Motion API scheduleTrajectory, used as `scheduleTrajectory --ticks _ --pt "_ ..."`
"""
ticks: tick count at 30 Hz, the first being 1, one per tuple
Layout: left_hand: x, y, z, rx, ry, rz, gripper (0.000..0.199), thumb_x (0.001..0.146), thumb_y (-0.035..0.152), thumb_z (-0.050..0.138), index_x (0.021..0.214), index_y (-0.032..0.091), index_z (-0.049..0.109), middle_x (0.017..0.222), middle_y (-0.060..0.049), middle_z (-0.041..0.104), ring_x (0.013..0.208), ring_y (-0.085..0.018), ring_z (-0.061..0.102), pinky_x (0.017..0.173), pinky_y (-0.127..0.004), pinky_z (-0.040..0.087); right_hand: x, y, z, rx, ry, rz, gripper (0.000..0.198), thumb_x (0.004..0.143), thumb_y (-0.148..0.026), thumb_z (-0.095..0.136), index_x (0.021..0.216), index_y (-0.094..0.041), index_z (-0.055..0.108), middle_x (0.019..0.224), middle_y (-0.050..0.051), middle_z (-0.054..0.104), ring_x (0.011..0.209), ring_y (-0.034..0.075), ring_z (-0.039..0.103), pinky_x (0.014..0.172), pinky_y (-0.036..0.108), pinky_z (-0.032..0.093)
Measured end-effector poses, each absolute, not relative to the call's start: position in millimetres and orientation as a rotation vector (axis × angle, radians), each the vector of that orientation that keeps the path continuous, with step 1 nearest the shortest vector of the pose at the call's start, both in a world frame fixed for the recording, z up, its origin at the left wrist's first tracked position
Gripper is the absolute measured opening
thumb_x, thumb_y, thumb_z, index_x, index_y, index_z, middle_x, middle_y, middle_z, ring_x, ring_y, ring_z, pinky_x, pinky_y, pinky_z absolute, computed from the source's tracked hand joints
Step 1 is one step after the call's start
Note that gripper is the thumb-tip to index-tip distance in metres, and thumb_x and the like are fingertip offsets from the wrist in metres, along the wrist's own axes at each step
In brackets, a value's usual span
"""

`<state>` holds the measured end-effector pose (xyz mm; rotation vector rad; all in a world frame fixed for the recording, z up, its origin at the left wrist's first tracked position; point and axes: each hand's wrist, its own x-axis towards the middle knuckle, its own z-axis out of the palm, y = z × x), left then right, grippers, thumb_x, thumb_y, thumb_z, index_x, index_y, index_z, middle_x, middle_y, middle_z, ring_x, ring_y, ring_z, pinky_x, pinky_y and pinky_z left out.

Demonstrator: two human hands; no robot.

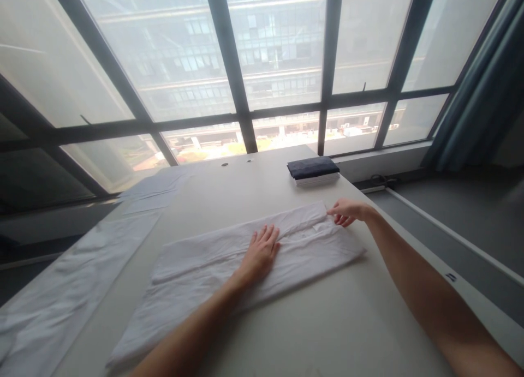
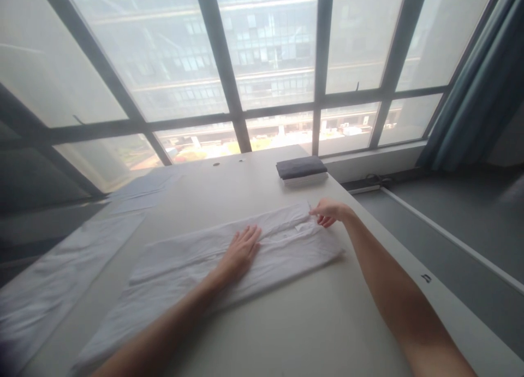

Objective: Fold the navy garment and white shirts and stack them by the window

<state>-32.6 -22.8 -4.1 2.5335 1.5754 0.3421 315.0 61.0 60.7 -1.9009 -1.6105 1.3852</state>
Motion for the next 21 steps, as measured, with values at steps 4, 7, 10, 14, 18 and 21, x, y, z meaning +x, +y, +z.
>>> scheduleTrajectory --ticks 4,7,10,14,18,21 --pt "-34.0 -21.3 -6.1 2.525 1.571 0.376 0.048 0.107 0.035 0.033 0.151 0.023 0.048 0.162 -0.012 0.037 0.153 -0.03 0.026 0.123 -0.056 0.02 321.1 60.2 59.3 -1.818 -1.646 1.454 0.046 0.065 -0.053 0.089 0.075 -0.014 0.067 0.077 0.012 0.071 0.065 0.017 0.065 0.056 0.026 0.058" --pt "-34.8 -20.8 -6.7 2.531 1.554 0.383 0.047 0.107 0.035 0.033 0.15 0.025 0.049 0.163 -0.01 0.036 0.154 -0.029 0.025 0.124 -0.055 0.019 326.2 60.7 56.9 -1.784 -1.642 1.498 0.045 0.064 -0.05 0.09 0.079 -0.014 0.069 0.077 0.009 0.07 0.062 0.013 0.062 0.054 0.022 0.054" --pt "-35.0 -21.2 -6.8 2.527 1.554 0.381 0.047 0.107 0.035 0.033 0.15 0.027 0.05 0.163 -0.009 0.036 0.154 -0.029 0.024 0.124 -0.055 0.02 330.1 58.7 54.0 -1.639 -1.666 1.633 0.043 0.065 -0.047 0.089 0.083 -0.014 0.07 0.074 0.004 0.067 0.057 0.009 0.056 0.05 0.018 0.048" --pt "-34.1 -22.9 -6.0 2.526 1.555 0.381 0.047 0.107 0.036 0.033 0.15 0.026 0.049 0.162 -0.01 0.038 0.154 -0.03 0.025 0.123 -0.055 0.02 333.2 51.4 50.6 -1.364 -1.67 1.817 0.046 0.066 -0.042 0.088 0.1 -0.015 0.072 0.089 0.007 0.073 0.073 0.015 0.067 0.061 0.021 0.054" --pt "-32.8 -25.4 -4.5 2.52 1.545 0.417 0.046 0.107 0.034 0.035 0.15 0.026 0.05 0.162 -0.011 0.039 0.153 -0.029 0.027 0.124 -0.055 0.02 330.5 47.1 54.6 -1.225 -1.63 1.833 0.057 0.066 -0.037 0.086 0.116 -0.015 0.07 0.107 0.012 0.076 0.096 0.025 0.072 0.08 0.03 0.058" --pt "-32.2 -27.2 -4.8 2.518 1.538 0.433 0.046 0.106 0.033 0.036 0.149 0.026 0.05 0.161 -0.011 0.04 0.152 -0.029 0.029 0.124 -0.055 0.02 320.6 45.3 68.4 -1.146 -1.664 1.805 0.061 0.068 -0.038 0.084 0.123 -0.016 0.069 0.113 0.013 0.075 0.103 0.027 0.071 0.087 0.034 0.056"
